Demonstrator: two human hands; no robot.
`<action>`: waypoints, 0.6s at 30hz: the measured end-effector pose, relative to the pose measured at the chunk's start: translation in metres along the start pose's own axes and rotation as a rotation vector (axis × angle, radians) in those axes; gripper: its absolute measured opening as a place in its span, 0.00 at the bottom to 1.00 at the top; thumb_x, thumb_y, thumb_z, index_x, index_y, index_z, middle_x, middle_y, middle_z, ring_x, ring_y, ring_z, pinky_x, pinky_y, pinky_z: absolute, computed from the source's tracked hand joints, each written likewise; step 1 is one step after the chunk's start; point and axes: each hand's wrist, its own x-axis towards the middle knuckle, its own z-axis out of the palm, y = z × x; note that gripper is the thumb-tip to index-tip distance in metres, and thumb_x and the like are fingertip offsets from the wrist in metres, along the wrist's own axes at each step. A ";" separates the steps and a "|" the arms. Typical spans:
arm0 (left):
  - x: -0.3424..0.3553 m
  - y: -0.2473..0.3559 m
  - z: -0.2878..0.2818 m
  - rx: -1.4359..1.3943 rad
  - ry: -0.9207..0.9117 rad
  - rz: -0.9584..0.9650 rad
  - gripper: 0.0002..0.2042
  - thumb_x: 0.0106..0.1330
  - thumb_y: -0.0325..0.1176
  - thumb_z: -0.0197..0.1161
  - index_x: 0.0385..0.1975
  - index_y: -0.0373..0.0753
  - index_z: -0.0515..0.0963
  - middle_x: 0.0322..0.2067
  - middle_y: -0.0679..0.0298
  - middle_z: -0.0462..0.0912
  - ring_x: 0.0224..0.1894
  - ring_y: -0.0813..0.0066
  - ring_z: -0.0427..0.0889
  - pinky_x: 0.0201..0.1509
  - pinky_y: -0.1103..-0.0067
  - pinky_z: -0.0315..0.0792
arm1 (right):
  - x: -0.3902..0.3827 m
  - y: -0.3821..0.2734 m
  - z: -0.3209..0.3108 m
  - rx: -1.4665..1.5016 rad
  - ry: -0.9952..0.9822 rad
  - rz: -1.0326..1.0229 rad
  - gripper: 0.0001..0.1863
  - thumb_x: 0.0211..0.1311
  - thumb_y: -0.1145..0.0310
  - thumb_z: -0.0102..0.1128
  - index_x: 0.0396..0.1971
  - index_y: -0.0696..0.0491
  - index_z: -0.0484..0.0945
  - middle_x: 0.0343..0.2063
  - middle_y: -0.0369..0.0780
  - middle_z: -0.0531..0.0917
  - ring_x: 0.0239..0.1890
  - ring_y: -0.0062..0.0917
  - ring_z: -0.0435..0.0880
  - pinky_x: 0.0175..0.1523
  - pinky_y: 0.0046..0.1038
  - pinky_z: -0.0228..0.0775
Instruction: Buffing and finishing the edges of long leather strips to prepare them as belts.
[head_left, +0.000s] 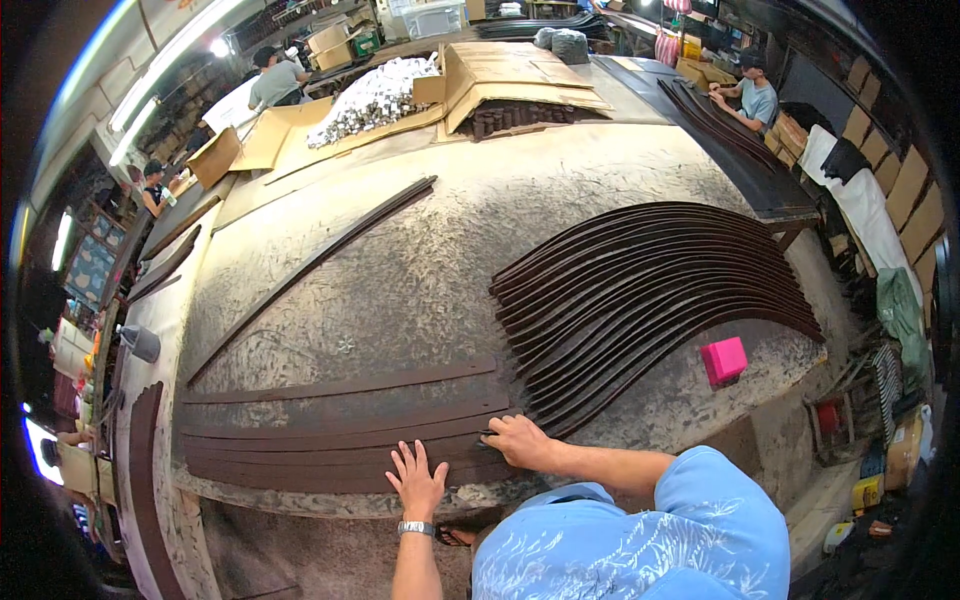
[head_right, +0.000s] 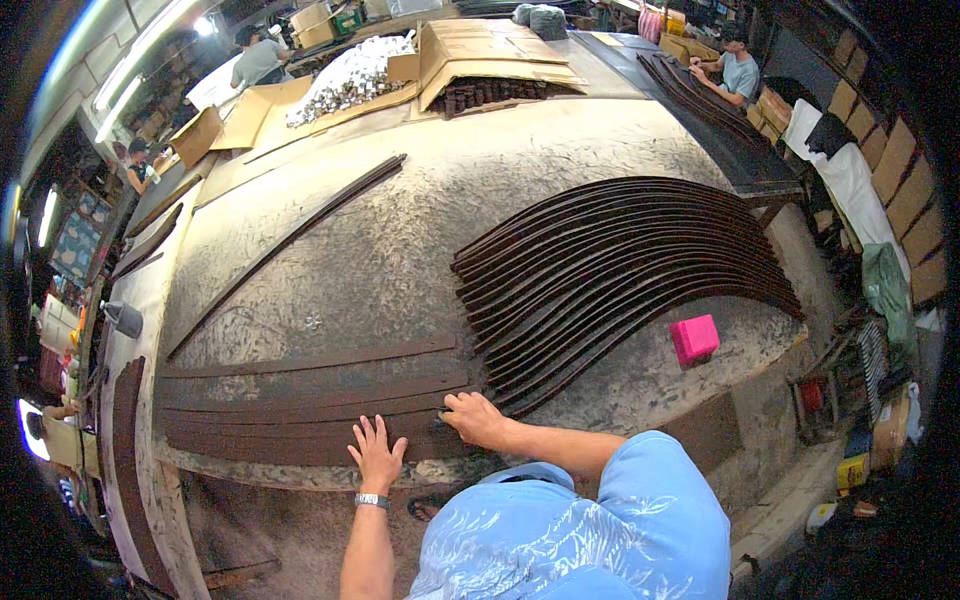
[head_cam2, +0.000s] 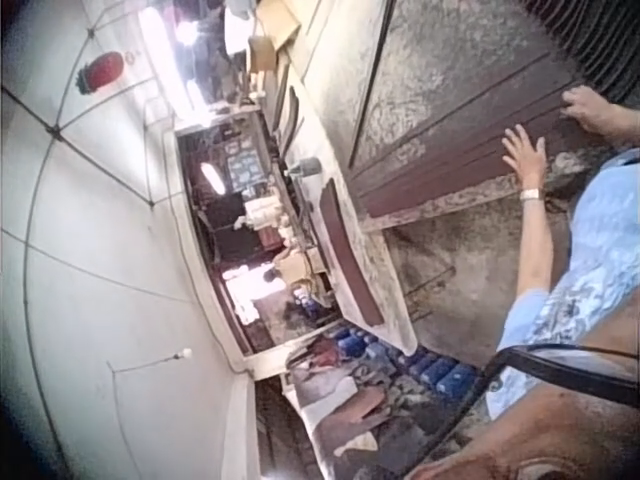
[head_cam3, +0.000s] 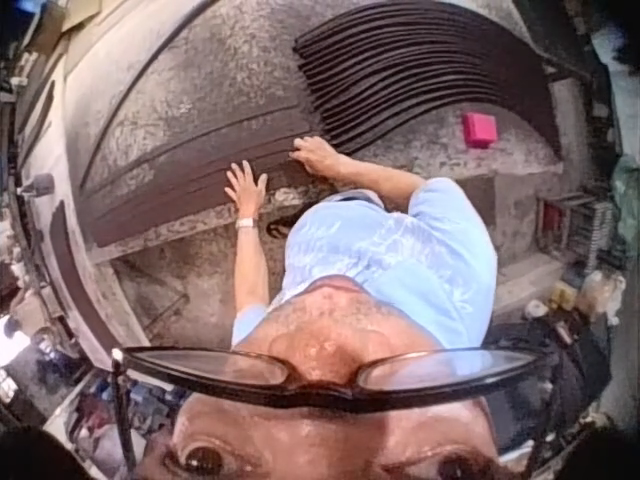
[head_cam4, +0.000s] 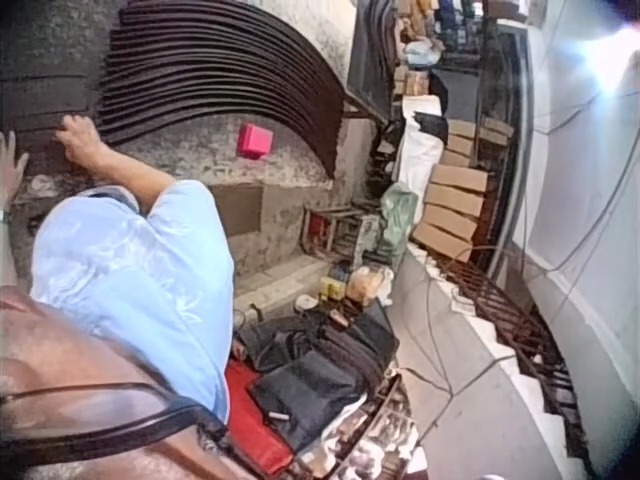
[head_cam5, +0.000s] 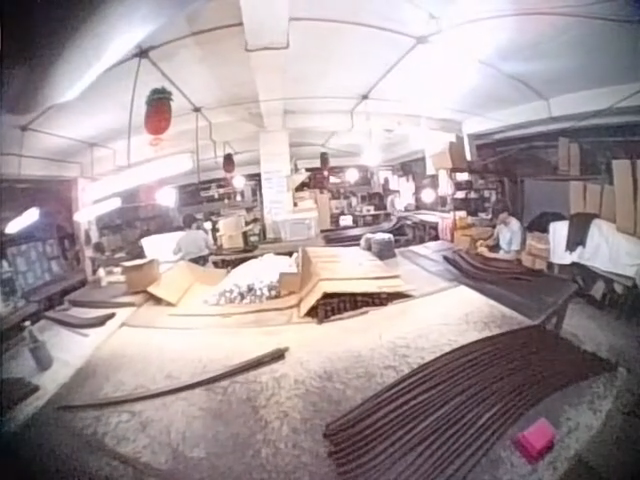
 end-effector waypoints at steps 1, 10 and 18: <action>-0.002 -0.002 0.003 0.000 -0.003 0.000 0.40 0.69 0.58 0.53 0.76 0.45 0.47 0.77 0.52 0.37 0.78 0.47 0.32 0.73 0.42 0.30 | 0.000 0.000 -0.003 -0.022 -0.011 -0.014 0.22 0.46 0.72 0.64 0.47 0.49 0.84 0.35 0.38 0.74 0.41 0.31 0.77 0.39 0.34 0.69; -0.028 -0.012 0.028 0.021 0.143 0.025 0.36 0.71 0.54 0.51 0.75 0.44 0.51 0.76 0.50 0.42 0.77 0.46 0.39 0.72 0.43 0.34 | -0.012 0.000 0.016 0.062 0.071 -0.130 0.15 0.45 0.70 0.63 0.38 0.47 0.82 0.39 0.40 0.74 0.43 0.34 0.74 0.45 0.37 0.63; 0.005 -0.012 0.033 0.024 0.305 0.048 0.36 0.73 0.54 0.47 0.74 0.39 0.50 0.76 0.57 0.44 0.78 0.54 0.41 0.73 0.44 0.35 | 0.003 0.015 0.003 0.107 -0.005 -0.095 0.22 0.49 0.80 0.59 0.47 0.50 0.83 0.35 0.42 0.75 0.40 0.37 0.76 0.41 0.37 0.68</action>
